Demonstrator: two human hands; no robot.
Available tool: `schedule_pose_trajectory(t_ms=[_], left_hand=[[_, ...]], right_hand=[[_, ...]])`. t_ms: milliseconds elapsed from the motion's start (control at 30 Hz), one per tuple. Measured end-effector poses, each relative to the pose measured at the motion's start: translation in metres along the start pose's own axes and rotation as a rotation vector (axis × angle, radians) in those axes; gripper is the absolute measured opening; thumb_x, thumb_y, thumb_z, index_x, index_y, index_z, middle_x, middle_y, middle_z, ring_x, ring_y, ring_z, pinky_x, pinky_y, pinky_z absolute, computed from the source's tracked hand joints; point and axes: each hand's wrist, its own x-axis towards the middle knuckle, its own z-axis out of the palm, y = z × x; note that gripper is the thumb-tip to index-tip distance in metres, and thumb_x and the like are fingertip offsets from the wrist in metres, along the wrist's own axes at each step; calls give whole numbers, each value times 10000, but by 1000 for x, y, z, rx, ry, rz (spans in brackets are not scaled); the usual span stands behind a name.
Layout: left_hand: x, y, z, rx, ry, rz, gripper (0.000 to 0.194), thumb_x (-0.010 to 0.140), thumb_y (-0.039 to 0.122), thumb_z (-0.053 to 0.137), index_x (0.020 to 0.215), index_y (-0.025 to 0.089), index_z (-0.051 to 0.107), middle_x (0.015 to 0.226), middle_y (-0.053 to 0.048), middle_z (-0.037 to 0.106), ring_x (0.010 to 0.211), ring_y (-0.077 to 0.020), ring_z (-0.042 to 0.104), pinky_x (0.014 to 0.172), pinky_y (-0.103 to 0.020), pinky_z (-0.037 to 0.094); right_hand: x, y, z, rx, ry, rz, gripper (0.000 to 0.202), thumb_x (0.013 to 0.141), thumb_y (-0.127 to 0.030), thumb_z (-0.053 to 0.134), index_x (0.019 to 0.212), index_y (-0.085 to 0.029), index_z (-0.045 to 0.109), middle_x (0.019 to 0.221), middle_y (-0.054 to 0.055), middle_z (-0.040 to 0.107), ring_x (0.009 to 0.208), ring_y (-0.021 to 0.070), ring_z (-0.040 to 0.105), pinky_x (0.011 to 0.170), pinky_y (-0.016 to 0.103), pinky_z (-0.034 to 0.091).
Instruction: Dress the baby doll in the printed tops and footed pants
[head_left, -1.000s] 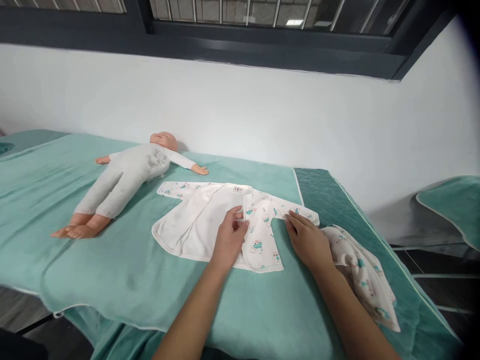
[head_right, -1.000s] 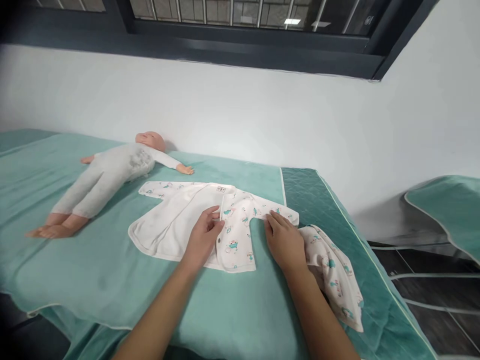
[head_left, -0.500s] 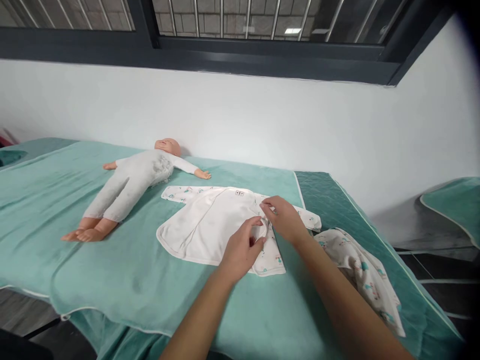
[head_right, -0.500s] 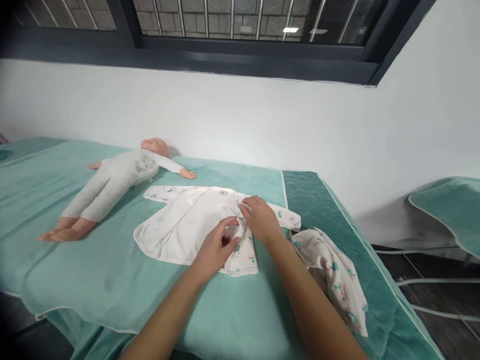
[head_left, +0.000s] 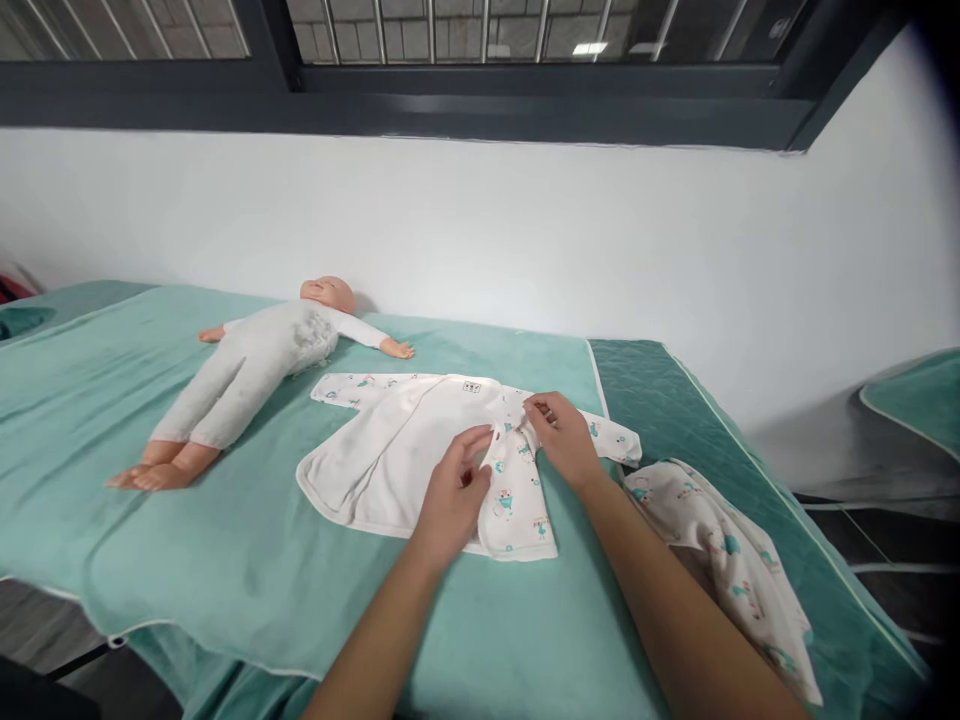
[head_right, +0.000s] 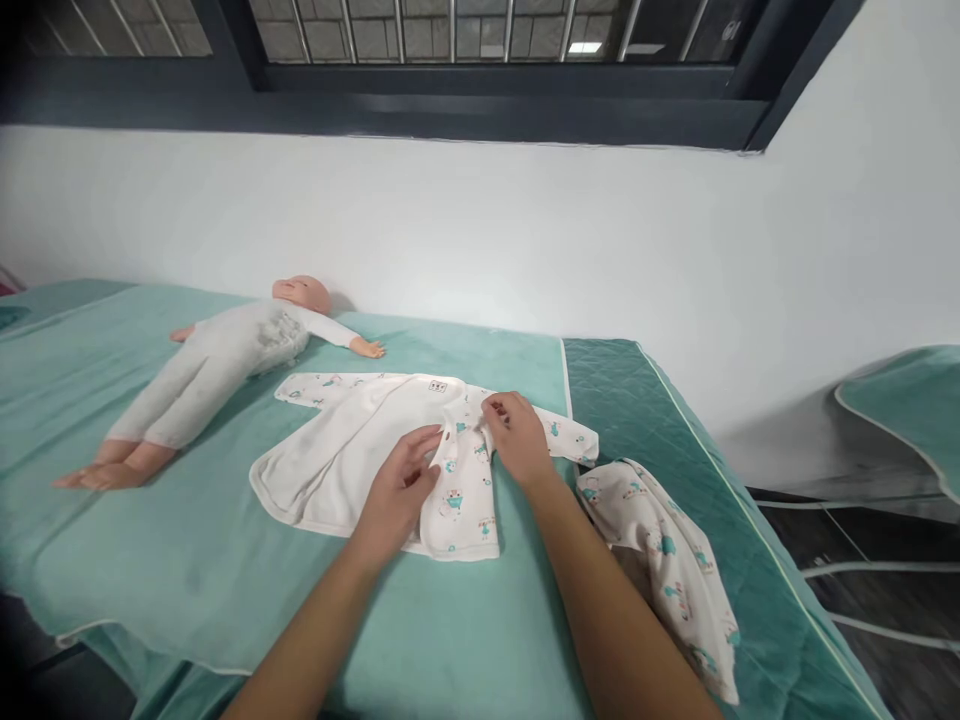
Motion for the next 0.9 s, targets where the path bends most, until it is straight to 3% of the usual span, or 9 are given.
schedule_pose_trajectory(t_ms=[67, 167, 300, 433, 633, 800, 900], left_hand=[[-3, 3, 4, 166, -88, 26, 447, 890, 206, 479, 1328, 286, 522, 909, -6, 641, 652, -125, 475, 687, -268, 415], [-7, 5, 10, 424, -160, 99, 449, 913, 242, 462, 1359, 276, 493, 769, 15, 594, 639, -146, 507, 659, -280, 400], [-16, 3, 16, 588, -117, 173, 400, 945, 293, 450, 1342, 240, 454, 936, -29, 639, 768, -173, 593, 711, -302, 443], [-36, -5, 24, 690, 50, 239, 354, 957, 269, 443, 1308, 226, 454, 1181, -91, 603, 993, -219, 603, 837, -365, 482], [-71, -13, 37, 946, 323, 264, 379, 902, 309, 572, 1244, 156, 521, 1274, -152, 531, 1237, -339, 455, 1019, -537, 414], [-73, -10, 38, 893, 274, 318, 76, 918, 220, 540, 973, 187, 580, 1181, -113, 580, 1189, -304, 490, 983, -510, 439], [-68, -3, 48, 735, 223, 423, 147, 923, 132, 495, 1033, 209, 555, 1119, -89, 601, 1093, -242, 544, 919, -434, 473]], right_hand=[[-2, -15, 0, 49, -29, -41, 252, 940, -408, 477, 903, -217, 638, 916, 29, 666, 857, 171, 595, 810, 293, 444], [-3, -30, 2, 34, -210, -43, 258, 929, -440, 499, 861, -229, 631, 855, 8, 672, 801, 158, 593, 751, 276, 432], [0, -32, 7, -154, -302, 71, 321, 833, -552, 606, 830, -231, 607, 835, 12, 665, 770, 171, 584, 678, 275, 400], [1, -33, 15, -369, -317, 56, 340, 740, -521, 699, 883, -226, 605, 932, 48, 655, 789, 199, 589, 700, 302, 398], [-4, -31, 24, -145, -153, 117, 35, 756, -239, 594, 771, -212, 579, 793, 46, 630, 787, 206, 581, 754, 324, 396], [3, -17, 12, 145, -62, 204, 174, 839, -350, 459, 830, -220, 574, 709, -12, 616, 643, 149, 568, 619, 264, 440], [10, -7, 1, 302, 3, 262, 276, 834, -418, 432, 903, -206, 595, 754, -4, 653, 628, 142, 585, 561, 250, 461]])
